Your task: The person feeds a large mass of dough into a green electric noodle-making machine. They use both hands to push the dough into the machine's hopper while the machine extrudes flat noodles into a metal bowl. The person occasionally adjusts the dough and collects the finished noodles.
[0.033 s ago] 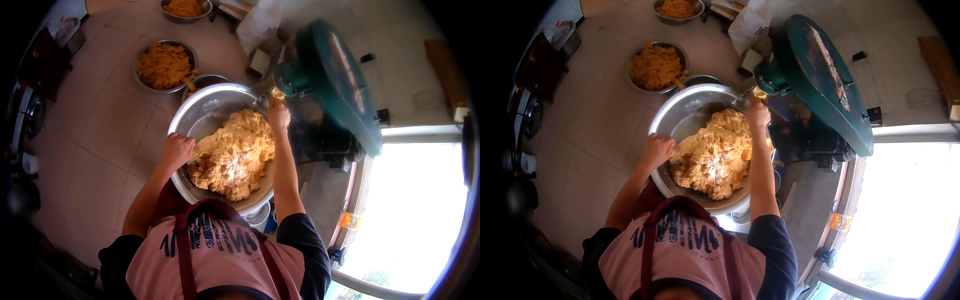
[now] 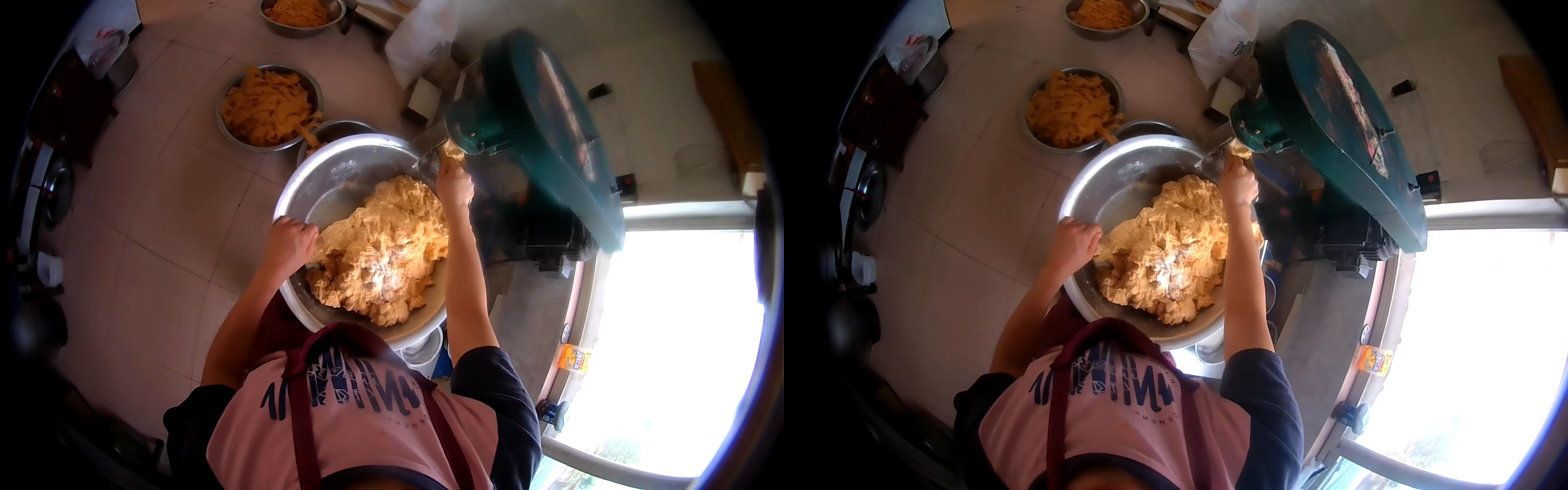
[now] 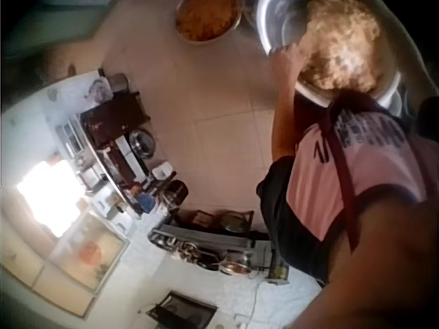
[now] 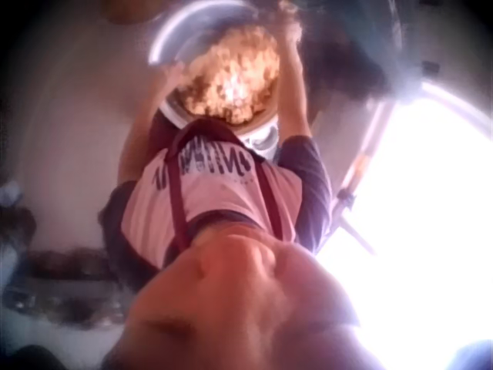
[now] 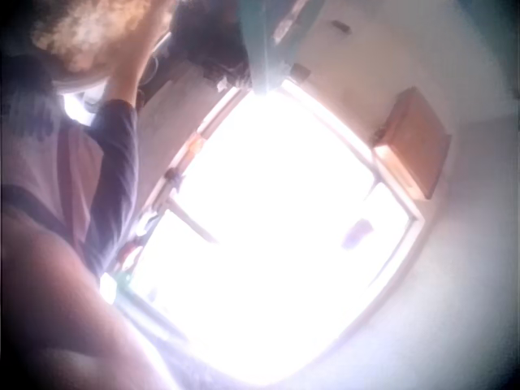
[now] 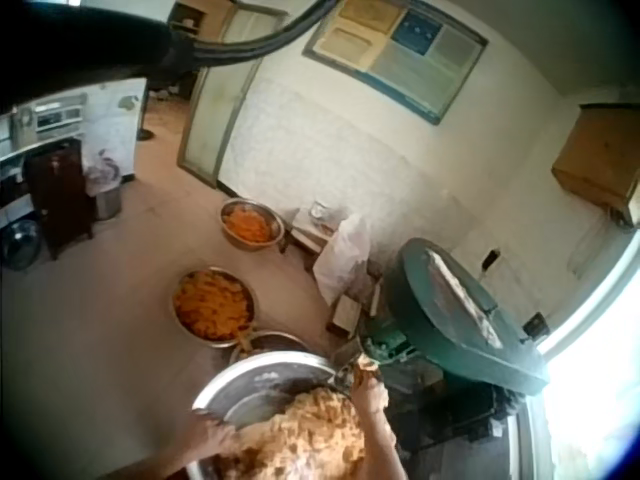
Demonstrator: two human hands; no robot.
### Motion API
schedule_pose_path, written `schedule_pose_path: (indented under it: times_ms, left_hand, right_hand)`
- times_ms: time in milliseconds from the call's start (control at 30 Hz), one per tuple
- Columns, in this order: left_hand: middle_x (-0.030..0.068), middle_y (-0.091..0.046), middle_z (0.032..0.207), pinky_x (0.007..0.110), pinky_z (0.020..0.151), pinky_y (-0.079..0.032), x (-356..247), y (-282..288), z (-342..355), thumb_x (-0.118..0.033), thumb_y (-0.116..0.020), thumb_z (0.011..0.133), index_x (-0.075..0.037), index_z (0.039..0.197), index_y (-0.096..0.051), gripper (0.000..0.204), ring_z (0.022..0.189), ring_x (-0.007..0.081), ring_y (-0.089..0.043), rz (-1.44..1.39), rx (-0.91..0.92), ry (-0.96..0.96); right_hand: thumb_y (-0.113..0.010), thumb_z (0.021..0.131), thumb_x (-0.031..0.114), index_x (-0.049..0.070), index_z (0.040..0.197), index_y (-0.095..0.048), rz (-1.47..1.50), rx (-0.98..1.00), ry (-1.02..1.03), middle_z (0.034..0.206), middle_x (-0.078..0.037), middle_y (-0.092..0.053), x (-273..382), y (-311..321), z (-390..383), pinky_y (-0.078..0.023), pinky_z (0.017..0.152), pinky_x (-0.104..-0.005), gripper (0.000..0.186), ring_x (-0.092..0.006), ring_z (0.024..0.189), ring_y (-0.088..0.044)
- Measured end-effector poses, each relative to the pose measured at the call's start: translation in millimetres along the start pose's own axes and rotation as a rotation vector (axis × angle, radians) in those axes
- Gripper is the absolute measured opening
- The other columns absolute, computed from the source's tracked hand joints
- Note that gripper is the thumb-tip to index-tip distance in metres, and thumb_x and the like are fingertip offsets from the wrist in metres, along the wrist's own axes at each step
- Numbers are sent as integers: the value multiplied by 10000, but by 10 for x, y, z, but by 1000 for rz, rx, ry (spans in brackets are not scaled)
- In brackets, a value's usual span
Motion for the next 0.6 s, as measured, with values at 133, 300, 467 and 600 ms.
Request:
schedule_pose_path:
  times_ms: [133,300,467,600]
  left_hand:
    - [58,-608,664,337,721,-441,10,-47,-67,-150,-625,816,-90,745,-595,98,696,209,-610,73,29,-27]
    - [60,-605,656,337,743,-448,-51,19,-10,-134,-622,801,-89,706,-580,113,688,213,-608,48,48,-9]
    - [63,-603,647,351,730,-452,26,64,-72,-137,-613,813,-88,695,-579,133,679,220,-606,62,12,19]
    - [70,-612,656,353,728,-457,8,-10,-24,-151,-600,837,-87,712,-591,141,683,227,-611,31,21,0]
  right_hand:
    - [-502,937,439,209,1064,-682,45,5,-25,912,-208,-697,-30,-60,13,-538,743,-538,319,-454,839,-662]
    - [-539,918,466,175,1091,-702,308,135,-133,972,-196,-694,-323,-219,234,-516,854,-484,376,-409,969,-646]
    - [-551,928,460,96,1039,-683,259,71,47,886,-221,-679,53,429,-38,-511,780,-477,403,-400,895,-655]
    - [-504,940,352,130,1117,-636,16,30,-79,942,-236,-684,-226,339,-23,-539,764,-502,313,-432,891,-664]
Point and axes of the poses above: each hand's wrist, its own z-axis towards the middle knuckle, its own y-axis out of the back of the hand, x = y × z, the point moved 8 cm from there along z, towards the middle knuckle
